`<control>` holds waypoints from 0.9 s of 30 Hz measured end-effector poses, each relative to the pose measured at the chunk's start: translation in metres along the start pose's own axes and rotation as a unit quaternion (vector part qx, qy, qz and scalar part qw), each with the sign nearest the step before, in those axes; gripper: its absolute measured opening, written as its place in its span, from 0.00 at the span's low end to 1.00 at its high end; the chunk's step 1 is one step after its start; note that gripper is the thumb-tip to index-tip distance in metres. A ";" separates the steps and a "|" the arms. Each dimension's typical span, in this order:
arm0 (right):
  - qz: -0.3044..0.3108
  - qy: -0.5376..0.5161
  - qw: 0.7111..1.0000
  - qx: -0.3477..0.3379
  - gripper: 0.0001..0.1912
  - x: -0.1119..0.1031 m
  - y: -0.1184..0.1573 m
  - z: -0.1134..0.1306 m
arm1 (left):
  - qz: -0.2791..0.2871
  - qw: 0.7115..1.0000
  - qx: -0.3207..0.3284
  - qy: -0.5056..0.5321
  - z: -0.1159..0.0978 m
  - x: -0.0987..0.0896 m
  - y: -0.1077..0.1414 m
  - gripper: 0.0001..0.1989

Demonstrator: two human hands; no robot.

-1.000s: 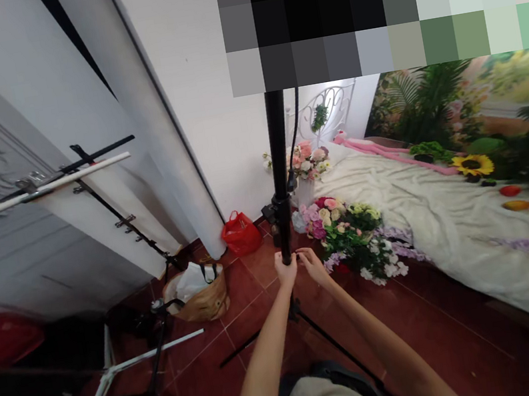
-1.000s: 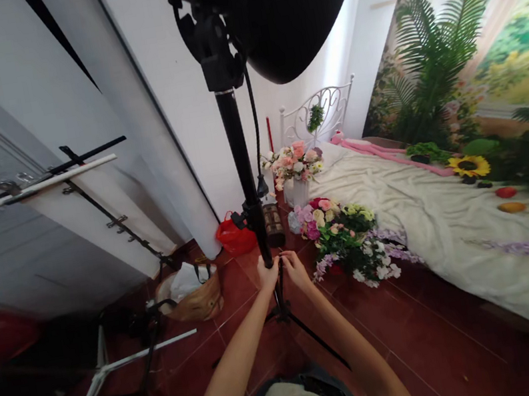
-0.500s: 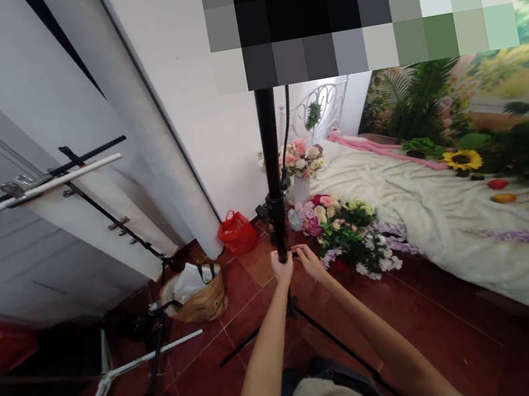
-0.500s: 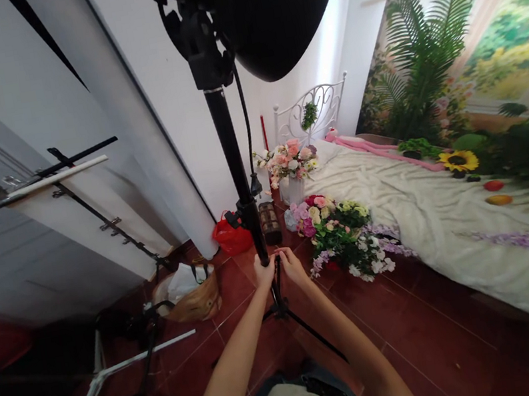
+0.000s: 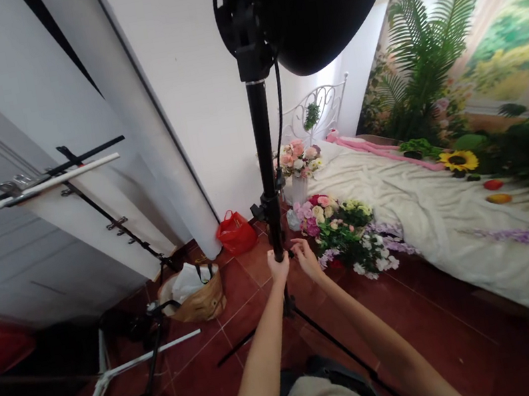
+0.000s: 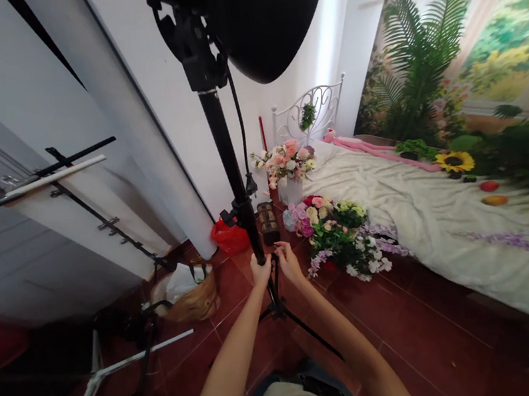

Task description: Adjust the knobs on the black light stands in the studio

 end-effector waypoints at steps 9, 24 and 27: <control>0.052 0.068 0.996 -0.015 0.16 0.012 -0.001 -0.005 | -0.003 1.000 0.026 -0.010 -0.003 0.000 0.001 0.09; 0.018 0.126 0.990 0.053 0.19 0.019 -0.026 -0.020 | -0.007 1.000 0.007 -0.003 0.007 0.000 -0.003 0.10; 0.109 0.214 0.960 0.145 0.16 0.024 -0.042 -0.031 | -0.008 1.000 0.021 -0.010 0.007 0.000 -0.003 0.10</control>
Point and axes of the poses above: each hand's wrist, its own y-axis away from the middle knuckle, its own x-axis out of the palm, z = x × y, the point moved 5 cm from there along -y, towards the middle knuckle, and after that the axes turned 7 degrees about z, right-handed, at the moved point
